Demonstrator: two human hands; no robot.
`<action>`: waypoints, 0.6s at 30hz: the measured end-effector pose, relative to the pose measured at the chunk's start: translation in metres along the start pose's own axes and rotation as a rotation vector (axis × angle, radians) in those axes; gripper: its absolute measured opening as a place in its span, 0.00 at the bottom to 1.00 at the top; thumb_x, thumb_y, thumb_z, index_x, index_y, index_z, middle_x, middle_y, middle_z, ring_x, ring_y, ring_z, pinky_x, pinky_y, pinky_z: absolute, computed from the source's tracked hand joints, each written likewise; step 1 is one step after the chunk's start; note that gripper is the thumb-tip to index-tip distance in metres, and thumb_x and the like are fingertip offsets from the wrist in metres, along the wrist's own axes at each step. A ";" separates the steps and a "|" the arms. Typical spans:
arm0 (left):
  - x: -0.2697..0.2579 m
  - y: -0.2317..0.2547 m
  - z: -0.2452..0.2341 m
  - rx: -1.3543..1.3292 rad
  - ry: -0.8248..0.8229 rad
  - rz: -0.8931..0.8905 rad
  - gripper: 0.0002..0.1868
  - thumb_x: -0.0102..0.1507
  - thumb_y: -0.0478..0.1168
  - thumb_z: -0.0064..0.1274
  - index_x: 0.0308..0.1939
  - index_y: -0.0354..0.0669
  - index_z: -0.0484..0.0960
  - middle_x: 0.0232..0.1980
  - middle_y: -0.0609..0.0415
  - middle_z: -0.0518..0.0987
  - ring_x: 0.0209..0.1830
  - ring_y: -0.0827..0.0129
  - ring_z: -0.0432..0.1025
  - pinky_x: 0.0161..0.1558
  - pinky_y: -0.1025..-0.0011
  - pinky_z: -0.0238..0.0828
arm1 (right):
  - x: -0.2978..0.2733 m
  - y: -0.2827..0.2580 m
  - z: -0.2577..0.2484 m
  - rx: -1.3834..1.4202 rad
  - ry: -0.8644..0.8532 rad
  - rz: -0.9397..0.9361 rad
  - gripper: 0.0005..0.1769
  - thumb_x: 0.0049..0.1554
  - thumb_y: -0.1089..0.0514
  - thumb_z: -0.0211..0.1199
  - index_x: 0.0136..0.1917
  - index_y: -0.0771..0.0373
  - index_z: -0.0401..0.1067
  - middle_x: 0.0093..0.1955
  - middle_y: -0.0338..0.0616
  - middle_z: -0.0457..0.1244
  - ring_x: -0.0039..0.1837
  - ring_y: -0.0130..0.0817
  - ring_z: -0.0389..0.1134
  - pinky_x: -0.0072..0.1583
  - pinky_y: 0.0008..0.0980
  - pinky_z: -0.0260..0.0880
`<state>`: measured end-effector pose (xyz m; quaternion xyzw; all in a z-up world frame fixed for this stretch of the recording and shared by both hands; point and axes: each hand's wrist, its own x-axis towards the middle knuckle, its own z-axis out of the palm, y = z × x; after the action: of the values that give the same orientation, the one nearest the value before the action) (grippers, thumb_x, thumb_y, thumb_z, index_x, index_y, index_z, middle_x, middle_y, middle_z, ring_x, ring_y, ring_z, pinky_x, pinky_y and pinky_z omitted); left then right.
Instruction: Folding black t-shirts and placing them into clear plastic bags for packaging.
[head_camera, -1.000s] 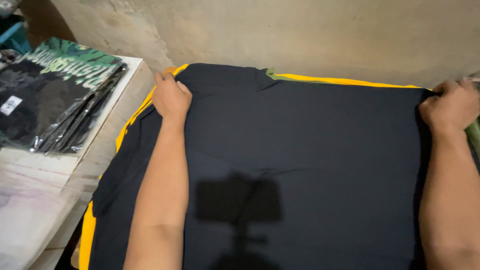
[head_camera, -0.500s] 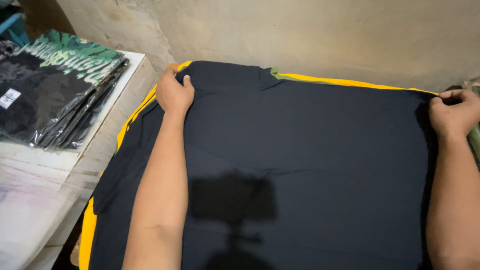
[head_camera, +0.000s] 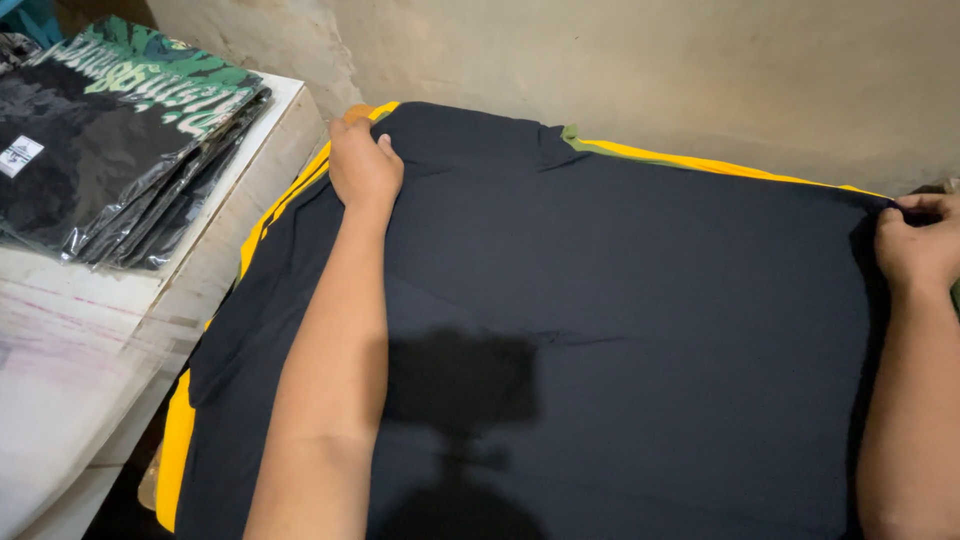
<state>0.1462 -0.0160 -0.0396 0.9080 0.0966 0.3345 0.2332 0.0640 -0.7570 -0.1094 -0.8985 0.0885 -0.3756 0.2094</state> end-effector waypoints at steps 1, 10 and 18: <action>-0.001 0.000 0.000 -0.001 -0.002 0.000 0.11 0.60 0.34 0.58 0.45 0.36 0.83 0.49 0.41 0.73 0.40 0.47 0.76 0.45 0.56 0.75 | -0.002 -0.006 -0.003 -0.002 0.000 0.001 0.06 0.68 0.67 0.65 0.59 0.68 0.75 0.51 0.51 0.67 0.47 0.40 0.68 0.50 0.36 0.71; -0.004 0.003 -0.009 -0.130 0.075 0.009 0.03 0.58 0.32 0.61 0.31 0.39 0.82 0.42 0.45 0.73 0.33 0.50 0.75 0.41 0.57 0.74 | -0.003 -0.013 -0.007 -0.050 0.007 -0.028 0.06 0.68 0.67 0.66 0.58 0.68 0.75 0.52 0.54 0.69 0.48 0.44 0.71 0.53 0.39 0.73; -0.004 0.005 -0.008 -0.091 0.079 0.082 0.14 0.56 0.27 0.56 0.44 0.40 0.77 0.42 0.47 0.79 0.41 0.49 0.76 0.45 0.57 0.72 | -0.005 -0.017 -0.006 -0.054 0.047 -0.039 0.05 0.68 0.67 0.68 0.57 0.66 0.76 0.51 0.51 0.69 0.46 0.42 0.70 0.52 0.37 0.73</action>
<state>0.1381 -0.0186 -0.0335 0.8856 0.0532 0.3835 0.2565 0.0564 -0.7424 -0.1013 -0.8963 0.0858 -0.3981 0.1756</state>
